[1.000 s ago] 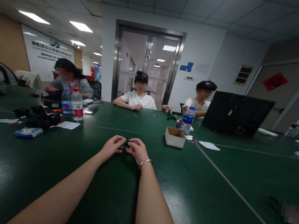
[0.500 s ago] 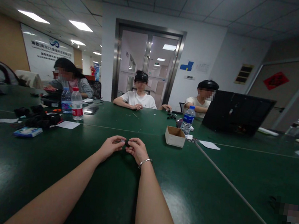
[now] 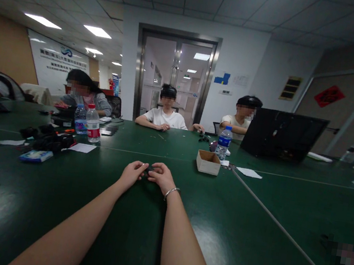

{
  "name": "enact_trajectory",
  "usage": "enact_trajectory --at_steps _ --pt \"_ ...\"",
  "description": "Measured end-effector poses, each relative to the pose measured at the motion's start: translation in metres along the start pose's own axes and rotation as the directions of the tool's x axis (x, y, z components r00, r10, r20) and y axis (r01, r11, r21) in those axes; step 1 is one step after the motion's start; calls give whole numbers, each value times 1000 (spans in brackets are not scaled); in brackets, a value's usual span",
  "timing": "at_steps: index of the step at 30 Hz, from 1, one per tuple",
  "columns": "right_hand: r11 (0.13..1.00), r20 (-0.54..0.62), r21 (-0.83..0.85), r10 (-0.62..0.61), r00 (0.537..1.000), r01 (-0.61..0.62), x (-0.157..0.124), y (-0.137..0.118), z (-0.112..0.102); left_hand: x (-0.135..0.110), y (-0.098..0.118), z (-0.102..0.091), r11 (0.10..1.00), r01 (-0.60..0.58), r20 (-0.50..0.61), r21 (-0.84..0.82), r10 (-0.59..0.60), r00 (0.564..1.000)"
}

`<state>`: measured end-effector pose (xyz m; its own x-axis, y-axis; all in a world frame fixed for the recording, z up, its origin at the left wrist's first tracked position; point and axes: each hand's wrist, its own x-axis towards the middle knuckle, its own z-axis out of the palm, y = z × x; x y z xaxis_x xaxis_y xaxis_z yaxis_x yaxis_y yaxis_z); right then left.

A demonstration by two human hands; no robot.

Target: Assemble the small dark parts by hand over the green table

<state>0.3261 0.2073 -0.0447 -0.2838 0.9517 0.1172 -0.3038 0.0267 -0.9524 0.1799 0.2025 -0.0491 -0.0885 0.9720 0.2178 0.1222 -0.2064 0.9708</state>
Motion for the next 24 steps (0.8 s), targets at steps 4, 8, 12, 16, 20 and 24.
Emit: enact_trajectory --at_steps 4,8,12,16,20,24 --pt "981 17 -196 -6 1000 9 2 1 3 -1 1 0 998 -11 -36 61 14 999" --pt "969 1 -246 -2 1000 2 2 0 4 -1 3 -1 1000 -1 -11 8 2 1000" --pt "992 -9 -121 31 999 -32 2 1 2 -3 8 -3 978 59 90 -201 -41 995" --pt "998 24 -63 31 999 -29 3 3 0 -6 12 -4 962 52 129 -266 -18 991" --pt "997 9 -60 49 999 -49 3 4 0 -5 11 -4 960 75 88 -269 -53 995" --pt "997 -3 -67 45 999 -45 3 2 1 -3 11 -4 946 112 94 -306 -87 992"
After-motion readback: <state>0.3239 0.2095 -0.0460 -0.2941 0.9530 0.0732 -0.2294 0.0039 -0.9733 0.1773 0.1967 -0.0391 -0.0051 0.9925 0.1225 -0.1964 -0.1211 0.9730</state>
